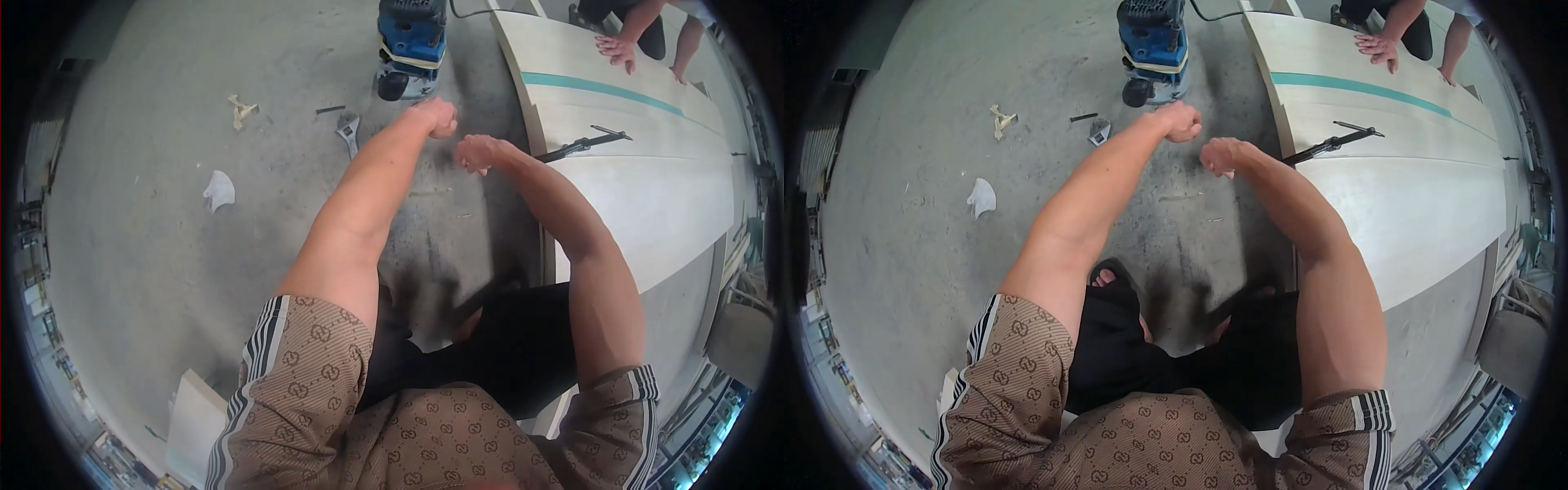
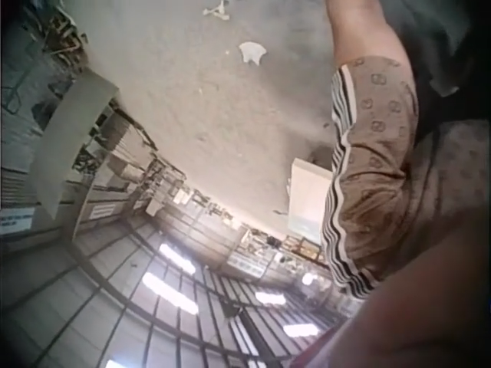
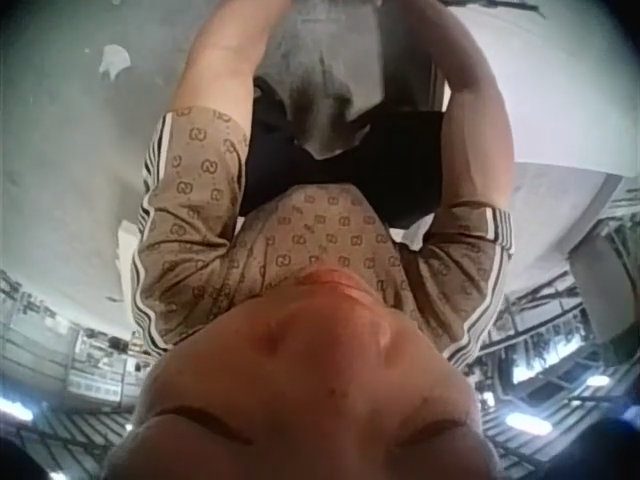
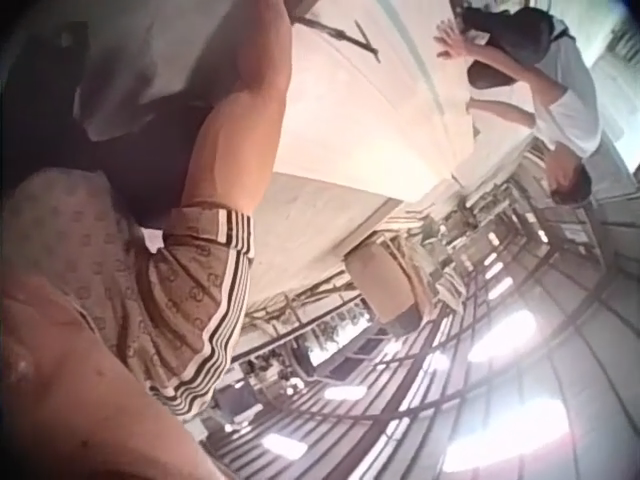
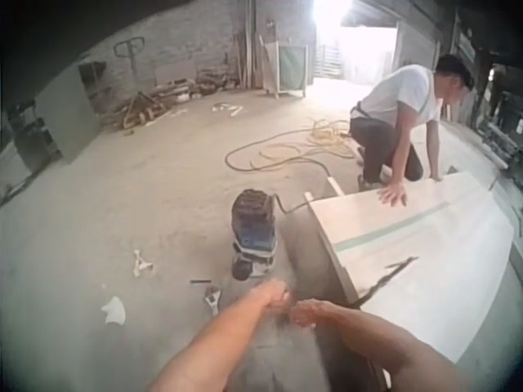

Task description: Disassembling and reassembling a wood router in a workshop setting.

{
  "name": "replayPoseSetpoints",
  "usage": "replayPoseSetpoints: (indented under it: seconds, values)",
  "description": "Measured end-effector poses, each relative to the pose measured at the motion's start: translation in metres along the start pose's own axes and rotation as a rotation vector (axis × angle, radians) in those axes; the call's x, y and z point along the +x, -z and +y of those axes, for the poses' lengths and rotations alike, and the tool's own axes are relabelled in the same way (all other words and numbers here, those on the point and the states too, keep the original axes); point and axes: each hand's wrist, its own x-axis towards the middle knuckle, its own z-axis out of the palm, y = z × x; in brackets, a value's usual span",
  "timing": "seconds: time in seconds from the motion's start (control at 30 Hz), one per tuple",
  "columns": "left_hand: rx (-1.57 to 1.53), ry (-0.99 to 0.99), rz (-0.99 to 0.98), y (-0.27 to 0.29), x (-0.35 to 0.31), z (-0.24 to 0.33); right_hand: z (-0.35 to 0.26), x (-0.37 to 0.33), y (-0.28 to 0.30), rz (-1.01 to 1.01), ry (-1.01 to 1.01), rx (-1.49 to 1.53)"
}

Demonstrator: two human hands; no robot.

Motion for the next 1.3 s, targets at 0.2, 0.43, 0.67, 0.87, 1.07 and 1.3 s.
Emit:
replayPoseSetpoints:
  seconds: [0.2,0.43,0.67,0.87,1.07,1.3]
  values:
    - [0.04,-0.028,0.003,-0.001,-0.002,0.008,-0.005,0.018,-0.047,-0.02,0.2,-0.277]
    - [0.005,0.017,-0.051,0.015,-0.01,0.046,0.004,0.045,-0.074,0.157,0.141,-0.147]
    - [0.01,0.031,-0.04,0.025,-0.021,0.053,0.001,0.051,-0.075,0.537,0.336,0.378]
    - [-0.058,0.089,-0.091,-0.001,-0.027,-0.005,-0.034,0.02,-0.018,-0.037,0.087,-0.126]
    - [0.179,0.334,-0.164,-0.013,-0.064,-0.089,0.013,-0.015,-0.045,0.233,0.072,-0.065]
    - [0.296,0.413,0.344,-0.017,-0.095,-0.225,-0.025,-0.036,-0.031,0.135,0.201,-0.015]
